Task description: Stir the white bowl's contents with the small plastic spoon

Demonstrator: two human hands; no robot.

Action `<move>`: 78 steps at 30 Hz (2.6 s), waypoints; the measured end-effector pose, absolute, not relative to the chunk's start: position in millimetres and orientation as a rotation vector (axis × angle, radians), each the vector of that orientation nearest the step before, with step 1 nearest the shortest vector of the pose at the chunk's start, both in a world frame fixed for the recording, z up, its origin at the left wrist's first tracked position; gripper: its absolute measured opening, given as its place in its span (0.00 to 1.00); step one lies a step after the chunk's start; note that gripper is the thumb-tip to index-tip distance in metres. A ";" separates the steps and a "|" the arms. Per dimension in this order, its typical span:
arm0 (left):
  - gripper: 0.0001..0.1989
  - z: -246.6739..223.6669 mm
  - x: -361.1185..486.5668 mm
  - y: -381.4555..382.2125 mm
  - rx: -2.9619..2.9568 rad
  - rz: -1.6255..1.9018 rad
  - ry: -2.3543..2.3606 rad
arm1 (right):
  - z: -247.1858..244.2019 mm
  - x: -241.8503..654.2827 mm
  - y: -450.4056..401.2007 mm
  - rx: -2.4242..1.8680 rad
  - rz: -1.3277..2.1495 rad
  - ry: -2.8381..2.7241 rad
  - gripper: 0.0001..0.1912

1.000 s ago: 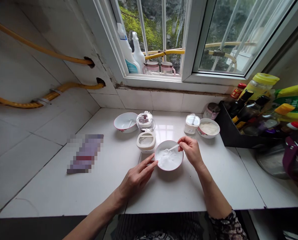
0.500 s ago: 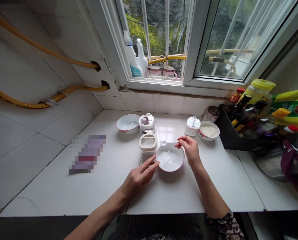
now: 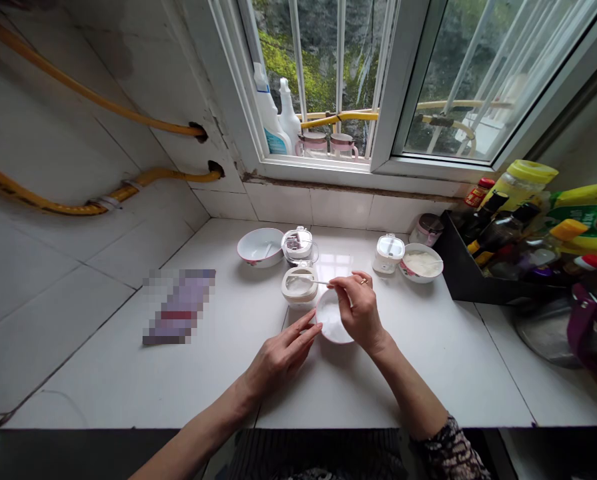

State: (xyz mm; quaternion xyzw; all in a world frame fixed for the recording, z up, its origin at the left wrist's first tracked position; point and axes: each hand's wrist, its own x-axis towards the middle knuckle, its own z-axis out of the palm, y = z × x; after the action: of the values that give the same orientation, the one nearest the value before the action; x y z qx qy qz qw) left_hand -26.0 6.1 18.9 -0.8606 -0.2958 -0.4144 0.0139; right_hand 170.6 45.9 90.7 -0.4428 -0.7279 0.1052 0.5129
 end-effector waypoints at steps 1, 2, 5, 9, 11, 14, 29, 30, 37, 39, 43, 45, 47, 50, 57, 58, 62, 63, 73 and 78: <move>0.23 19.4 -26.1 6.0 -2.681 -1.294 -0.917 | 92.4 173.4 45.9 -1.105 0.349 -1.661 0.07; 0.23 19.8 -26.3 5.9 -2.682 -1.294 -0.916 | 93.6 176.5 46.3 -1.142 0.465 -1.562 0.07; 0.22 20.2 -26.7 5.6 -2.687 -1.282 -0.915 | 94.0 187.8 49.5 -1.200 0.789 -1.294 0.08; 0.21 18.3 -26.5 5.9 -2.678 -1.309 -0.904 | 91.3 202.3 53.3 -1.234 0.962 -1.155 0.06; 0.21 17.2 -26.2 6.2 -2.671 -1.323 -0.903 | 91.4 207.4 53.3 -1.264 0.967 -1.163 0.06; 0.22 17.0 -26.0 6.6 -2.671 -1.315 -0.898 | 92.9 211.6 52.0 -1.334 0.866 -1.283 0.05; 0.25 18.9 -25.4 5.7 -2.675 -1.328 -0.907 | 92.5 205.7 48.3 -1.368 0.907 -1.371 0.06; 0.25 18.4 -25.3 5.9 -2.676 -1.328 -0.912 | 92.6 207.5 49.2 -1.356 0.940 -1.330 0.06; 0.24 18.2 -25.6 5.7 -2.683 -1.325 -0.913 | 92.1 212.2 54.0 -1.287 1.107 -1.154 0.05; 0.24 18.4 -26.1 5.5 -2.690 -1.310 -0.918 | 91.5 212.6 55.8 -1.278 1.132 -1.108 0.05; 0.25 18.9 -26.8 5.3 -2.689 -1.306 -0.909 | 91.3 209.8 61.0 -1.249 1.126 -1.047 0.06; 0.24 19.2 -26.8 5.3 -2.690 -1.307 -0.906 | 92.4 203.6 62.8 -1.230 1.090 -1.046 0.08; 0.23 19.3 -26.6 5.3 -2.694 -1.306 -0.916 | 93.7 193.5 62.6 -1.211 1.031 -1.085 0.10; 0.22 18.3 -26.1 5.4 -2.697 -1.306 -0.931 | 93.6 174.6 58.3 -1.188 0.876 -1.205 0.11; 0.22 14.7 -26.4 6.2 -2.697 -1.300 -0.917 | 90.2 156.8 46.7 -1.046 0.205 -1.865 0.09; 0.22 14.8 -26.6 6.1 -2.701 -1.295 -0.915 | 91.7 159.0 46.1 -1.032 0.169 -1.861 0.09; 0.21 16.6 -26.6 5.6 -2.687 -1.300 -0.920 | 98.4 177.9 45.9 -1.138 0.286 -1.616 0.05; 0.20 17.0 -26.5 5.6 -2.681 -1.304 -0.922 | 98.8 184.4 46.5 -1.182 0.360 -1.551 0.05; 0.24 15.9 -26.7 5.6 -2.670 -1.314 -0.911 | 83.7 205.3 53.0 -1.438 0.413 -1.654 0.08; 0.24 17.9 -27.1 4.7 -2.689 -1.287 -0.926 | 83.3 196.3 51.2 -1.431 0.532 -1.644 0.07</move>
State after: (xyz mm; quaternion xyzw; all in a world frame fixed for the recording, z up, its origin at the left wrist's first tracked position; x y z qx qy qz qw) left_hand -27.1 4.7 17.9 -0.8613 -0.2966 -0.4124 0.0100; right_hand 196.3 51.2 83.3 -0.5747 -0.6602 0.2135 0.4339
